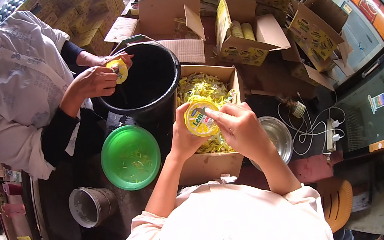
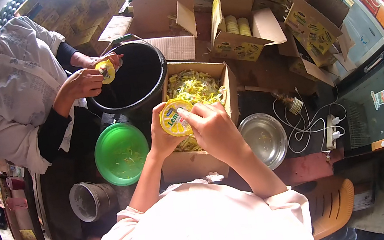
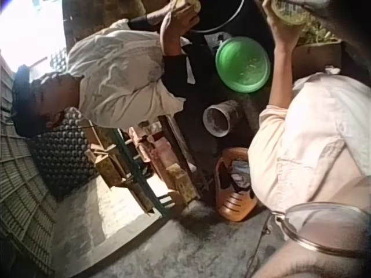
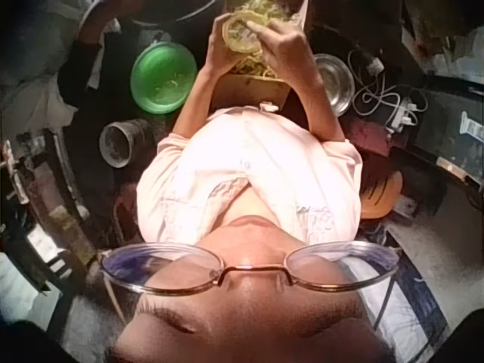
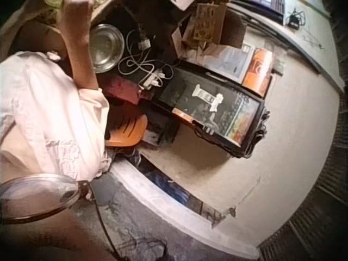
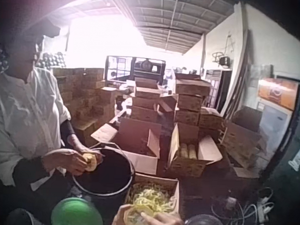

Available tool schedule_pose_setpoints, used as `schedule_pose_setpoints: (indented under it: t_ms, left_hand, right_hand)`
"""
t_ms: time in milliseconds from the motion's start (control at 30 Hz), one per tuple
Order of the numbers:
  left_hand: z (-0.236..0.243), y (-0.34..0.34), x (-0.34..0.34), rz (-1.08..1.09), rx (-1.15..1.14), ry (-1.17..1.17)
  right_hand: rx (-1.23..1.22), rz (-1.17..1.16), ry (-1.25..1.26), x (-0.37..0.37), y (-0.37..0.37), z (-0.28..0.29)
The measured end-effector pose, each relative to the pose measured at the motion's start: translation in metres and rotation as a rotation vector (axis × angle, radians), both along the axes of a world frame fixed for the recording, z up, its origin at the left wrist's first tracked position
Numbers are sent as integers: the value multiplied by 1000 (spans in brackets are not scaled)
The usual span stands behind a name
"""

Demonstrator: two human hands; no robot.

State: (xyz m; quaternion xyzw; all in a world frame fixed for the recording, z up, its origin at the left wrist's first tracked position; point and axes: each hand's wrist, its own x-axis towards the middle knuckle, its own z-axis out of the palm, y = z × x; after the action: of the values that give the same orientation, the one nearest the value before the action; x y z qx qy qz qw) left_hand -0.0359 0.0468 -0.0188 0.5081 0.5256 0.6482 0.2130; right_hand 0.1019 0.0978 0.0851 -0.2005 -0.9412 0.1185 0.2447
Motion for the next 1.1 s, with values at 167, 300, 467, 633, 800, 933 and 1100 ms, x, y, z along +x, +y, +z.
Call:
schedule_pose_setpoints:
  t_ms: [167,300,467,633,800,933,1100]
  left_hand:
    - [-5,6,0,-50,-29,-86]
    - [-7,10,-2,-51,-13,-94]
    - [-5,14,-4,-61,-10,-47]
    - [-11,16,-8,-51,-25,0]
    - [-9,19,-7,-44,-32,-35]
    - [-4,20,-13,7,-43,-1]
    - [-7,18,-16,27,-75,-63]
  right_hand:
    - [-26,15,-22,-3,6,0]
    - [-33,12,-42,-6,10,-1]
    - [-49,16,-63,-9,15,-3]
    - [-63,34,-93,-14,21,-7]
    - [-50,30,-153,-13,20,-4]
    - [-42,25,-203,-5,19,-3]
    - [-29,19,-195,10,18,4]
